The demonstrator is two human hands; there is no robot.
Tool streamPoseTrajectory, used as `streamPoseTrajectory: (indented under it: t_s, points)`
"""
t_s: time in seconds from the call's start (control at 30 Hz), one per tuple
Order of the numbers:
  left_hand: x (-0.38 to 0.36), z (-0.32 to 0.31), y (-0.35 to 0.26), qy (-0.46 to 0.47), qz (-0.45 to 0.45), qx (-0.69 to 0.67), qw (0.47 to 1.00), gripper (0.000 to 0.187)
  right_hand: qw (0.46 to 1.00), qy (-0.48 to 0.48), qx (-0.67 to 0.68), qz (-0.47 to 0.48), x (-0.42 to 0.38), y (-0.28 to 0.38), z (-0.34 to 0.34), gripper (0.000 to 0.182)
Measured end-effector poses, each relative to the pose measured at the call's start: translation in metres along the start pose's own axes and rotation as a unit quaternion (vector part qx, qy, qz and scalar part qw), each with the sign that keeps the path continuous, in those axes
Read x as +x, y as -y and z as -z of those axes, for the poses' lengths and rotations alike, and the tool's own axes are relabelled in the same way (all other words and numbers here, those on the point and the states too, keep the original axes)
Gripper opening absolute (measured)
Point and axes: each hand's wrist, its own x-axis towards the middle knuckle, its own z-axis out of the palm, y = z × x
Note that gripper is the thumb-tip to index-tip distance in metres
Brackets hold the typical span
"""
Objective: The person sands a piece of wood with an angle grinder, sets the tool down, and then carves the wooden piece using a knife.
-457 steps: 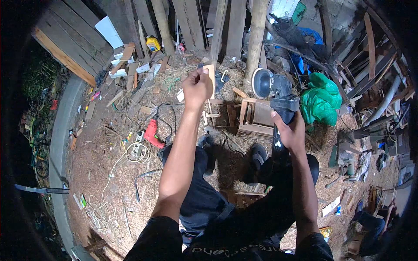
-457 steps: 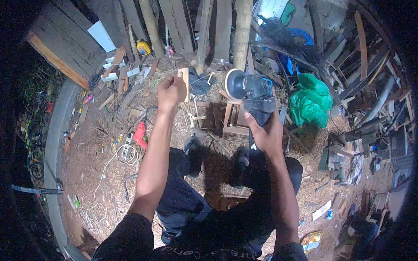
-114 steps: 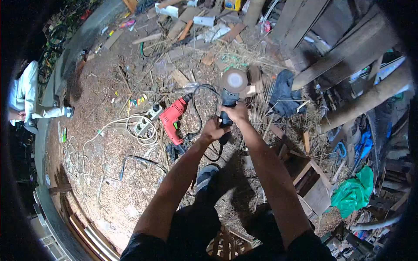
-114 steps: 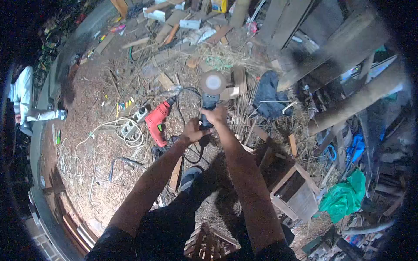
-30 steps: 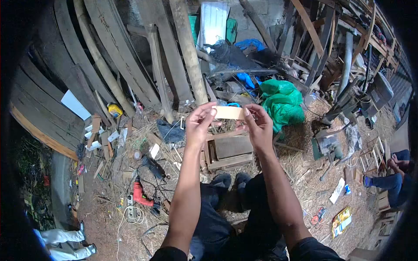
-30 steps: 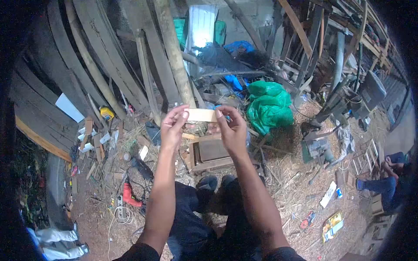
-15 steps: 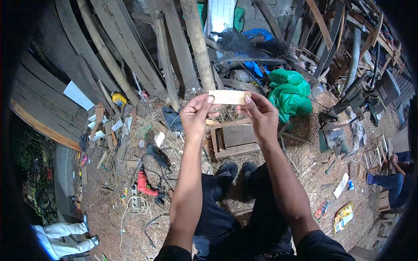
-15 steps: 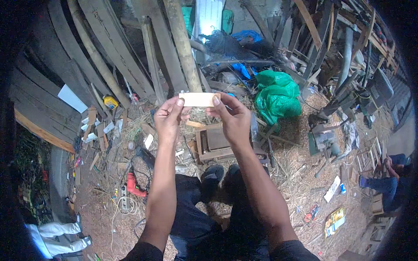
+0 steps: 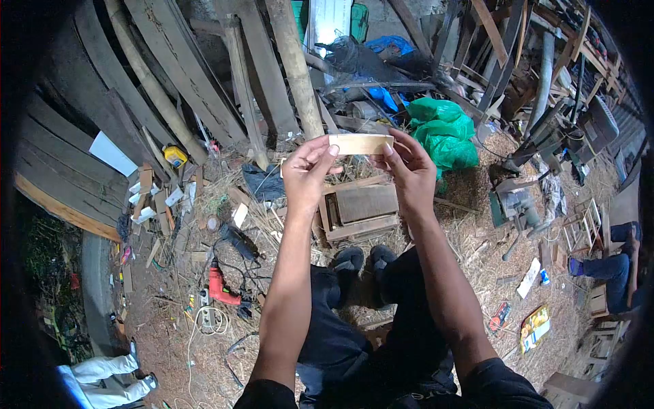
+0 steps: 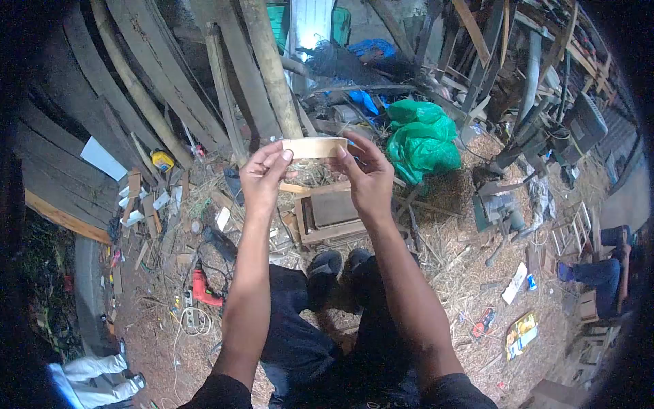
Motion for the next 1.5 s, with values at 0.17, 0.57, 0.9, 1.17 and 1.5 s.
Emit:
streamPoseTrajectory:
  t_s: [0.17,0.57,0.9,1.17,1.5]
  points:
    - [0.005,-0.003,0.004,0.003,-0.005,0.003,1.000,0.029,1.000,-0.001,-0.010,0.003,0.004,-0.001,0.007,0.033]
    - [0.010,-0.018,0.009,-0.007,-0.007,-0.009,1.000,0.026,1.000,0.011,-0.009,-0.023,0.007,0.001,0.014,0.024]
    - [0.010,-0.044,0.030,-0.044,0.114,-0.149,0.981,0.019,0.997,0.024,-0.061,-0.037,0.007,-0.005,0.018,0.028]
    - [0.045,-0.067,0.102,-0.030,0.152,0.013,0.988,0.021,0.984,-0.098,-0.139,-0.056,0.040,-0.006,0.098,0.029]
    - [0.060,-0.142,0.273,0.255,0.034,0.240,0.936,0.035,0.835,-0.138,-0.515,-0.137,0.045,-0.140,0.321,0.034]
